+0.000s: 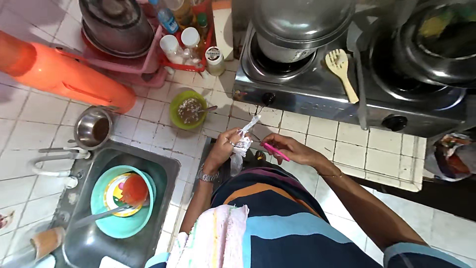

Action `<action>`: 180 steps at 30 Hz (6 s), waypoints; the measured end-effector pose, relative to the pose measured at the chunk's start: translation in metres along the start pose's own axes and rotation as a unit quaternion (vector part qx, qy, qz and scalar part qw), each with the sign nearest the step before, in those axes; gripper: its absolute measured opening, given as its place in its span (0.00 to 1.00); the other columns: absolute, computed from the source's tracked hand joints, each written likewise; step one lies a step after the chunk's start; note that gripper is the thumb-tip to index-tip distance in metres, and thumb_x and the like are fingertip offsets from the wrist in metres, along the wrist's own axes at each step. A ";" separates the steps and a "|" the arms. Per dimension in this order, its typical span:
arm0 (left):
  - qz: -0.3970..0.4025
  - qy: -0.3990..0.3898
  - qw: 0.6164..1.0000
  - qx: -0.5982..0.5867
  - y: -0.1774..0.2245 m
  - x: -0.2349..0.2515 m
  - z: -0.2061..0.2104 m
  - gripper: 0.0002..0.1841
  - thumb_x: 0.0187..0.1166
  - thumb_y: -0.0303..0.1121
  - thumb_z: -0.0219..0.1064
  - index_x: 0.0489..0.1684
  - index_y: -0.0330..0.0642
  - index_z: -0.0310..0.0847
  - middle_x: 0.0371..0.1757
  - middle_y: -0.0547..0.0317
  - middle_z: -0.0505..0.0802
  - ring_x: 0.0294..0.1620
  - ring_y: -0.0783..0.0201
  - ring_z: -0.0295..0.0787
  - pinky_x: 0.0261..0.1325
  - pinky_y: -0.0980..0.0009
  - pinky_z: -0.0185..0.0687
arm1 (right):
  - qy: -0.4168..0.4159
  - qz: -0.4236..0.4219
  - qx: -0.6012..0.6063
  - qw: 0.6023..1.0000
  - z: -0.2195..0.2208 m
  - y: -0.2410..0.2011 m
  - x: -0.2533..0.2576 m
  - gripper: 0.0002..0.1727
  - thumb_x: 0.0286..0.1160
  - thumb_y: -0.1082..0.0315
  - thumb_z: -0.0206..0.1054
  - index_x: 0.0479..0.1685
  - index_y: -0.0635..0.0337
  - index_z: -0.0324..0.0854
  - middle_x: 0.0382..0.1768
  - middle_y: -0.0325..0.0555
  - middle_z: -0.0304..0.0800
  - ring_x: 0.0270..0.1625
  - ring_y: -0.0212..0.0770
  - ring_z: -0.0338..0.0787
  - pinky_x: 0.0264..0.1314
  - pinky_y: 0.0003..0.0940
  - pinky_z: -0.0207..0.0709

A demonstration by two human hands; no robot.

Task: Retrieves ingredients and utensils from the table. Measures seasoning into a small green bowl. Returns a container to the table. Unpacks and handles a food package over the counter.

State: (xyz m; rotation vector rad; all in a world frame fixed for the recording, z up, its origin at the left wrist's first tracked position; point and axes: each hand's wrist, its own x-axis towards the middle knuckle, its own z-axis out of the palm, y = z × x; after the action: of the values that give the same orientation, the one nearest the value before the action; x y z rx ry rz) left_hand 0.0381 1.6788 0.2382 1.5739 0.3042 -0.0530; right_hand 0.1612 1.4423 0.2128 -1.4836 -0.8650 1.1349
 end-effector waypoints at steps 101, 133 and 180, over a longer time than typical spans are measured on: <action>0.001 0.411 0.887 -0.209 -0.061 -0.043 -0.068 0.15 0.88 0.27 0.51 0.45 0.29 0.86 0.32 0.66 0.91 0.26 0.82 0.84 0.30 0.83 0.83 | -0.024 -0.003 -0.730 0.683 0.042 -0.161 0.519 0.13 0.74 0.78 0.68 0.54 0.76 0.84 0.59 0.76 0.84 0.63 0.77 0.83 0.59 0.74 0.74; 0.051 0.473 0.817 -0.326 -0.046 -0.077 -0.129 0.21 0.92 0.31 0.32 0.47 0.45 0.77 0.29 0.72 0.91 0.26 0.74 0.88 0.42 0.71 0.92 | 0.126 -0.198 -0.434 0.870 0.036 -0.175 0.354 0.14 0.83 0.64 0.65 0.56 0.64 0.87 0.48 0.54 0.93 0.49 0.51 0.93 0.58 0.55 0.84; 0.081 0.245 0.922 -0.290 0.040 0.064 0.162 0.32 0.95 0.44 0.24 0.44 0.57 0.84 0.30 0.77 0.93 0.28 0.76 0.90 0.40 0.76 0.91 | 0.759 0.303 -0.121 0.564 -0.345 0.157 -0.381 0.20 0.87 0.66 0.61 0.69 0.71 0.80 0.69 0.73 0.82 0.75 0.69 0.79 0.80 0.65 0.67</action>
State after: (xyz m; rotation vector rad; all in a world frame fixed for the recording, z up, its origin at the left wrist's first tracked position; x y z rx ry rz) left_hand 0.1339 1.5296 0.2582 0.9935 0.5240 0.5266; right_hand 0.3720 0.9518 0.1477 -2.2791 0.8261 -0.2318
